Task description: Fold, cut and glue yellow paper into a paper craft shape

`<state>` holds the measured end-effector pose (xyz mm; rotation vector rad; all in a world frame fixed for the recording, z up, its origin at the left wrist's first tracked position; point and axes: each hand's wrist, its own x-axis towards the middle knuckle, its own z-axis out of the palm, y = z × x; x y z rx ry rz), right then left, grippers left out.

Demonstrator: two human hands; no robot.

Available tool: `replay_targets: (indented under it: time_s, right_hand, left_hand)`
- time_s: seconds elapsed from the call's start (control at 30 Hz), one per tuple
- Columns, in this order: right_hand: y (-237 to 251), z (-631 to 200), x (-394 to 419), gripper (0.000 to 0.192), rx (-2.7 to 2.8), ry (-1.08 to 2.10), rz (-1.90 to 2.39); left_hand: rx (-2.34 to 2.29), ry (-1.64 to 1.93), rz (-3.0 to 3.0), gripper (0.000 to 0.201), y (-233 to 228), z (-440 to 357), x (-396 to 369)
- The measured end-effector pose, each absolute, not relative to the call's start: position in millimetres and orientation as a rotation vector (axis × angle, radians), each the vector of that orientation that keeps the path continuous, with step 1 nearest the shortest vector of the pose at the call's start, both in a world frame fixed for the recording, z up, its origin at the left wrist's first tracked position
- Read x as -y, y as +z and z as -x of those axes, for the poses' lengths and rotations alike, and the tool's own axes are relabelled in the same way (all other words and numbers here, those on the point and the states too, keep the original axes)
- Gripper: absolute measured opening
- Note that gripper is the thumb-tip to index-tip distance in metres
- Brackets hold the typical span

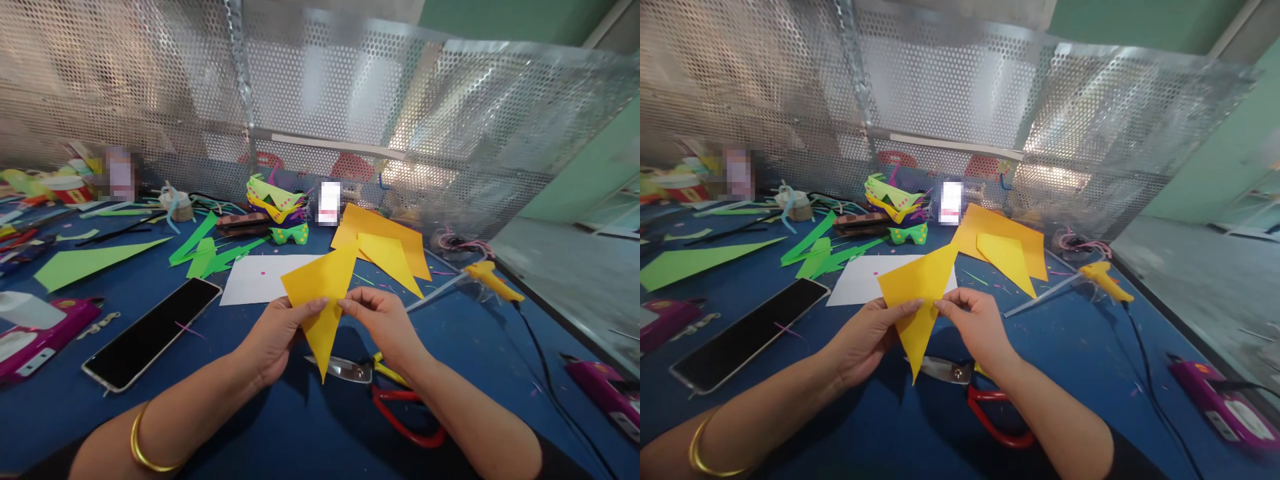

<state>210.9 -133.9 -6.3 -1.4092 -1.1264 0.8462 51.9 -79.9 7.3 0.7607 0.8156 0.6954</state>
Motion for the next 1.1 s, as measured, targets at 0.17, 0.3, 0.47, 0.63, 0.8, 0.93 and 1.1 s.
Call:
replay_targets:
  time_s: [0.17, 0.3, 0.47, 0.63, 0.8, 0.93, 1.1]
  right_hand:
    - [8.2, -227.9, 135.3, 0.019, 1.317, 0.768, 1.467]
    - [18.3, -228.3, 139.1, 0.022, 1.564, 0.750, 1.538]
    - [15.4, -220.2, 140.9, 0.023, 1.628, 0.693, 1.579]
    - [10.7, -217.4, 140.6, 0.024, 1.597, 0.724, 1.544]
    - [5.4, -215.4, 138.8, 0.024, 1.624, 0.606, 1.554]
    - [8.7, -227.1, 135.5, 0.022, 1.483, 0.590, 1.539]
    - [28.6, -248.7, 146.7, 0.039, 1.657, 0.515, 1.591]
  left_hand:
    - [-0.751, 0.689, -0.785, 0.035, 22.9, -39.7, 63.4]
    - [-0.787, 0.565, -0.992, 0.028, 32.3, -32.2, 52.5]
    - [-0.818, 0.335, -1.148, 0.013, 31.5, -34.0, 57.7]
    - [-0.815, 0.320, -1.107, 0.014, 27.9, -33.8, 59.8]
    - [-0.851, 0.420, -1.056, 0.017, 18.1, -37.6, 62.2]
    - [-0.881, 0.467, -1.090, 0.015, 17.5, -37.3, 59.5]
    - [-0.913, 0.584, -1.036, 0.017, 26.3, -31.6, 51.2]
